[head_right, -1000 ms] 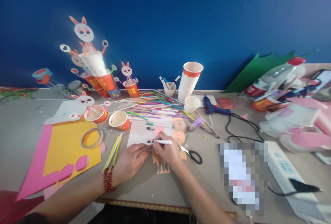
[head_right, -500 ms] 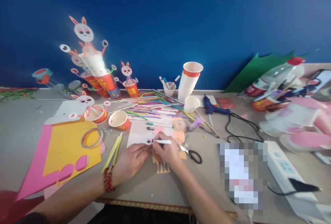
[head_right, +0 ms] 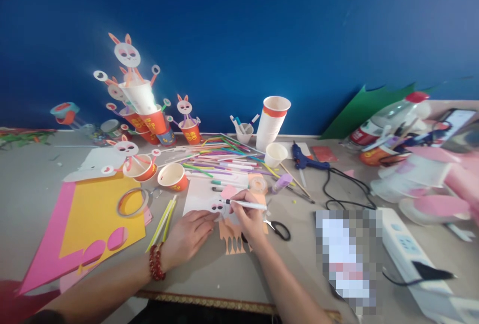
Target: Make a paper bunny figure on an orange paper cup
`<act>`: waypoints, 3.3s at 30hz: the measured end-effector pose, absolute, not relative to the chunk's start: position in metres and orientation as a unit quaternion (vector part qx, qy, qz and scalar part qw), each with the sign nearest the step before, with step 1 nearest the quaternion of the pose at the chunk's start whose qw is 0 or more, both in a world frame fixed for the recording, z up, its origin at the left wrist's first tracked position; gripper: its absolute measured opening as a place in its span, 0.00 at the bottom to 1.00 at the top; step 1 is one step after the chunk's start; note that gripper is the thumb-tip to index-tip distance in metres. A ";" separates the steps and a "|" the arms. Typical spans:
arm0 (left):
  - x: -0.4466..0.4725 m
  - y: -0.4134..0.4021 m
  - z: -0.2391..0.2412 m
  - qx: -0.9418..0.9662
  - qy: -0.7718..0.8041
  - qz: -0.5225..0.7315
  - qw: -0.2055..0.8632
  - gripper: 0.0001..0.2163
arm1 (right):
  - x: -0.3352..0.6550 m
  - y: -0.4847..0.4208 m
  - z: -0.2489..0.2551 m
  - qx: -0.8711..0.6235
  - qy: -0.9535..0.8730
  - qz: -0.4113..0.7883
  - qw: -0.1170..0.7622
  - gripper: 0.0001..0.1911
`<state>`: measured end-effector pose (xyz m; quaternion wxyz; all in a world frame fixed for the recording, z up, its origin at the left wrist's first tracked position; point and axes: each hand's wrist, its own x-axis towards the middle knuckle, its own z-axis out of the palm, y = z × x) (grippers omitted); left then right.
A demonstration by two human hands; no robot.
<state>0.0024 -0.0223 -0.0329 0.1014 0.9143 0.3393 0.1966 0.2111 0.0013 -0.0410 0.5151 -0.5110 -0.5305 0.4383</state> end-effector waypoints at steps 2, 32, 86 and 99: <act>0.002 -0.022 -0.032 0.912 0.339 0.206 0.109 0.10 | 0.211 0.001 -0.040 -0.509 -0.520 0.444 0.523 0.04; 0.001 -0.022 -0.033 0.918 0.331 0.183 0.116 0.10 | 0.211 0.005 -0.051 -0.550 -0.625 0.377 0.405 0.06; 0.002 -0.022 -0.032 0.912 0.342 0.183 0.131 0.11 | 0.212 0.005 -0.057 -0.560 -0.629 0.350 0.411 0.06; 0.002 -0.022 -0.031 0.912 0.344 0.185 0.125 0.10 | 0.212 0.004 -0.059 -0.563 -0.627 0.351 0.408 0.06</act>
